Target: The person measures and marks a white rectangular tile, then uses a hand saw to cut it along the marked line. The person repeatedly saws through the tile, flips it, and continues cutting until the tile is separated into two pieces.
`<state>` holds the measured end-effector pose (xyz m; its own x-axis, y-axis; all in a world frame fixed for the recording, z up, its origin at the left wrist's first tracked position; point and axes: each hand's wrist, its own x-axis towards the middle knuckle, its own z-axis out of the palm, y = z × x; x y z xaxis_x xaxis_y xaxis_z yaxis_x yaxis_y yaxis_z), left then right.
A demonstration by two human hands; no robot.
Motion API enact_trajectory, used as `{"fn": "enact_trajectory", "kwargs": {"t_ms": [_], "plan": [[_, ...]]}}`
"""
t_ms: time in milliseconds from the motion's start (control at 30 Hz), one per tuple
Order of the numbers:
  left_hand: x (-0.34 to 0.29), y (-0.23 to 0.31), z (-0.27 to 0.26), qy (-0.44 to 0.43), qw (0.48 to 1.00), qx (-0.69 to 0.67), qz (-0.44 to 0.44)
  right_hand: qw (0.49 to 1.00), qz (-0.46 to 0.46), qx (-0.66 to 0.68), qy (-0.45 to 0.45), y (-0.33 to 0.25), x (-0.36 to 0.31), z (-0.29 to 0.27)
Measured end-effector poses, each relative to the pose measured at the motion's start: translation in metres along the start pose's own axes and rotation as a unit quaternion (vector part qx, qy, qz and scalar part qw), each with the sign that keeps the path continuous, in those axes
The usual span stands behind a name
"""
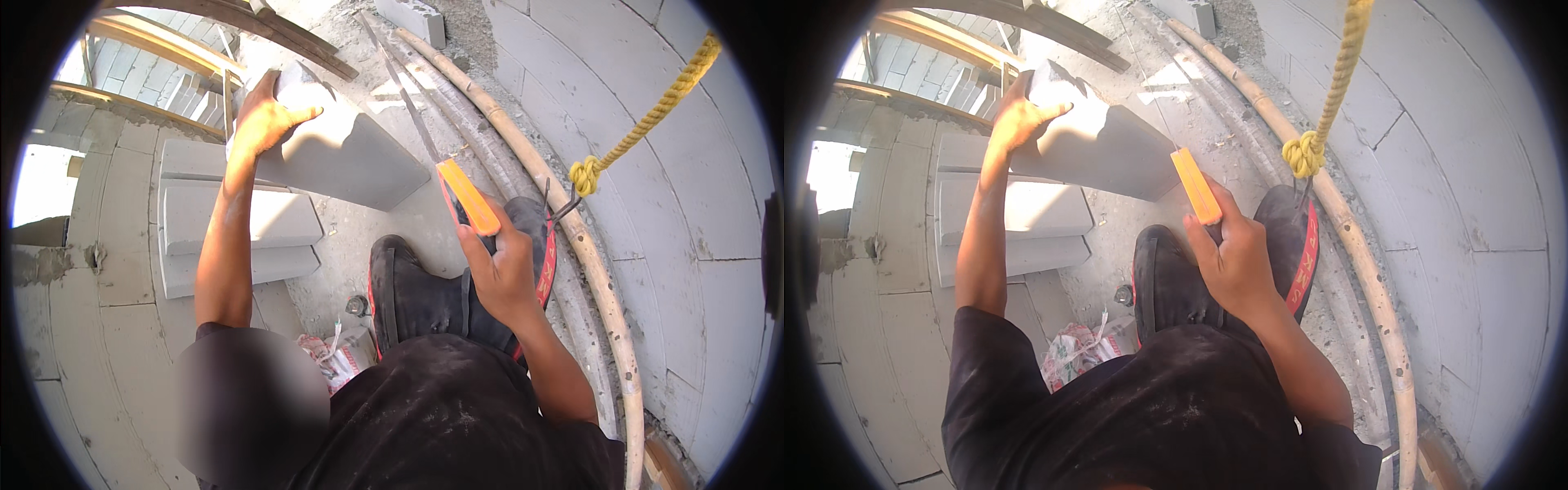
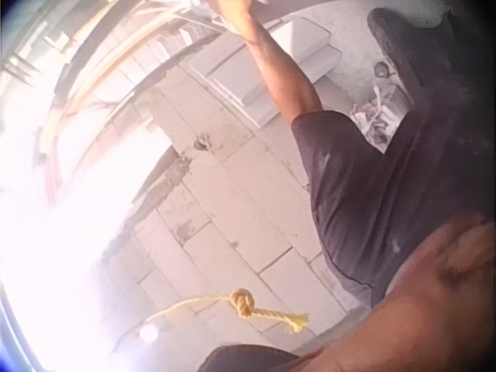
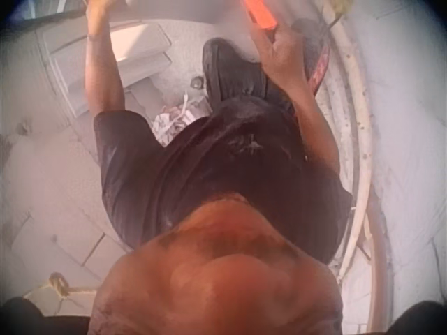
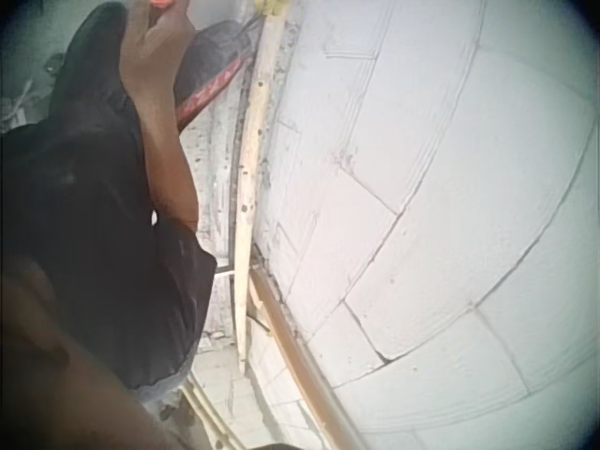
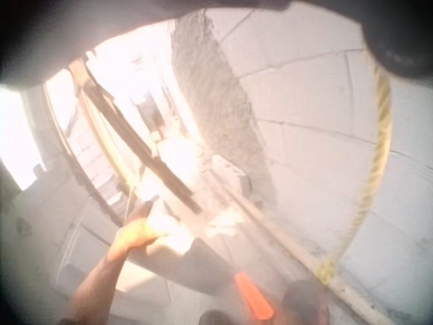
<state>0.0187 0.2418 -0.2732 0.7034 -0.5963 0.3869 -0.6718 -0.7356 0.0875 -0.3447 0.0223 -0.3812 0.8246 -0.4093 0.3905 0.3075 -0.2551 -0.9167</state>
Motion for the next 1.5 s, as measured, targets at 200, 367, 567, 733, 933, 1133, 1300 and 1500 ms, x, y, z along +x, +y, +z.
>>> {"fn": "enact_trajectory", "kwargs": {"t_ms": [200, 367, 567, 733, 933, 1133, 1300, 1500], "plan": [[0.011, 0.055, 0.004, -0.079, 0.996, 0.029, -0.028, 0.994, 0.087, 0.039, -0.052, -0.058, -0.024, -0.017], [0.017, 0.018, 0.015, -0.046, 0.999, 0.003, 0.011, 0.979, 0.164, 0.019, -0.124, -0.079, -0.027, -0.053], [0.014, 0.039, 0.008, -0.066, 0.997, 0.025, -0.02, 0.975, 0.173, 0.031, -0.136, -0.102, -0.034, -0.086], [0.013, 0.036, 0.006, -0.042, 0.998, 0.0, 0.038, 0.978, 0.165, 0.02, -0.127, -0.104, -0.007, -0.09], [0.016, 0.059, 0.002, -0.061, 0.998, -0.003, -0.01, 0.984, 0.125, 0.024, -0.121, -0.093, -0.006, -0.087], [0.008, 0.051, 0.004, -0.073, 0.997, -0.031, -0.011, 0.971, 0.142, 0.041, -0.189, -0.043, 0.052, -0.032], [0.025, 0.06, -0.003, -0.096, 0.995, -0.008, -0.016, 0.989, 0.1, 0.051, -0.1, -0.068, -0.005, -0.054], [0.013, 0.036, 0.008, -0.084, 0.995, 0.013, -0.049, 0.994, 0.049, -0.009, -0.097, -0.016, 0.08, -0.008]]}}
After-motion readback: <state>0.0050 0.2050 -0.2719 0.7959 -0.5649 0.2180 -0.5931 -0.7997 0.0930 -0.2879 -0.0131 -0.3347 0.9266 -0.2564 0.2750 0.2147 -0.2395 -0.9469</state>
